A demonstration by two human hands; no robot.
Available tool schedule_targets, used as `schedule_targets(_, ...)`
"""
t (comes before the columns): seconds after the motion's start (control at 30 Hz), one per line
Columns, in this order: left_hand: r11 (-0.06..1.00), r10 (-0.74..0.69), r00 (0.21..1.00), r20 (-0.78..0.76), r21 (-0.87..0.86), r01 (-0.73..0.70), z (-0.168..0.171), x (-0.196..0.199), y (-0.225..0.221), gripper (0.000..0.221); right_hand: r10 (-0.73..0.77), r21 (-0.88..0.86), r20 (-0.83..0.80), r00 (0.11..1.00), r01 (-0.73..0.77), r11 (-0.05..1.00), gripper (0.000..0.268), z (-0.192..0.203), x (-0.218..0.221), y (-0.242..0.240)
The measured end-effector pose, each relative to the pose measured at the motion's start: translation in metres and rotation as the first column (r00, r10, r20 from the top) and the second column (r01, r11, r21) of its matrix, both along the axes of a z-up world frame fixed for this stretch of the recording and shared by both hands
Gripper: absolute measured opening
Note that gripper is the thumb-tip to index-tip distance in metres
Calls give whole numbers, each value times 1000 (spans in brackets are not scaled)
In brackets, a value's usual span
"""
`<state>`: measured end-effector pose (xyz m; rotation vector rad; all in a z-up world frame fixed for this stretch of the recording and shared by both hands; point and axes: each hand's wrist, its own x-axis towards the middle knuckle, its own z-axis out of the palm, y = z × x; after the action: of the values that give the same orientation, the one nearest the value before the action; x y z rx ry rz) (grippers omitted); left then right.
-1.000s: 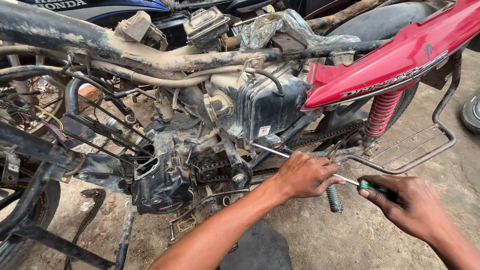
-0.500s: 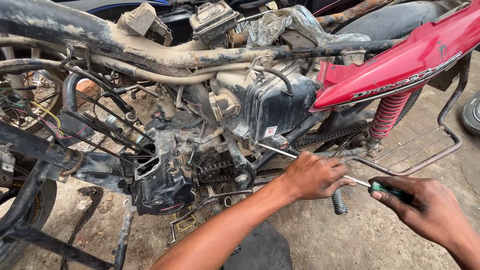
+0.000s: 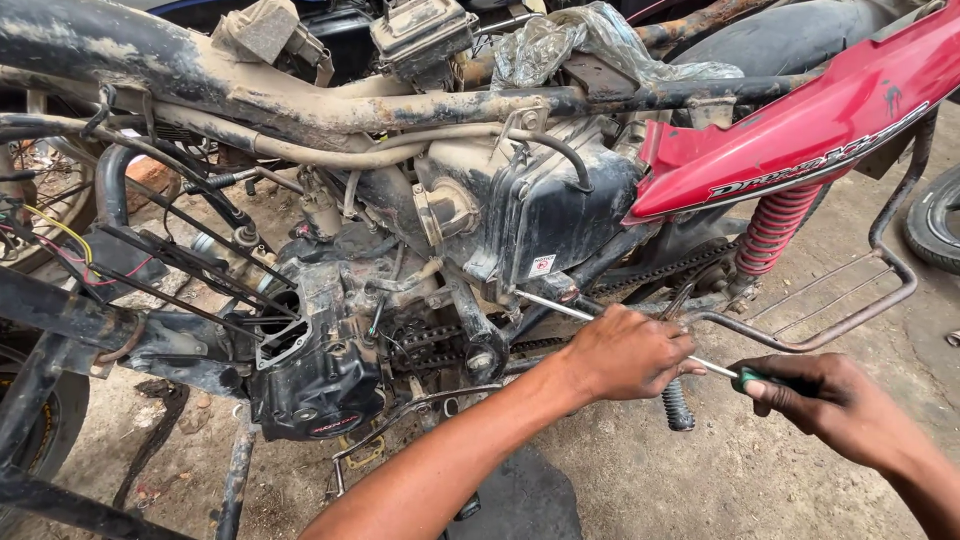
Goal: Repairing motorcycle components such as the carburetor and drive sprocket.
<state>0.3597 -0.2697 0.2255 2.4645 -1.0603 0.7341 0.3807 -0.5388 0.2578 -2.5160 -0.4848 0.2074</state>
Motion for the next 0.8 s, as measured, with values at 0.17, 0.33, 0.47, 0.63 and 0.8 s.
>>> schedule_targets(0.17,999,-18,1000,13,40,17,1,-2,5,33,8,68,-278,960,11,998,44,-5,8,-8)
schedule_targets(0.33,996,-60,995,74,69,55,2,-3,8,32,71,164,-414,907,-2,986,46,2,-1,-7)
schedule_targets(0.47,998,-64,986,151,-13,67,2,3,10,22,-45,-58,128,991,53,997,38,31,-37,16)
schedule_targets(0.63,996,-87,986,143,43,82,8,1,8,22,22,-192,627,779,127,973,45,21,-48,13)
schedule_targets(0.8,981,-126,980,152,166,100,-2,2,14,27,17,168,-180,983,13,986,41,-26,-19,-3)
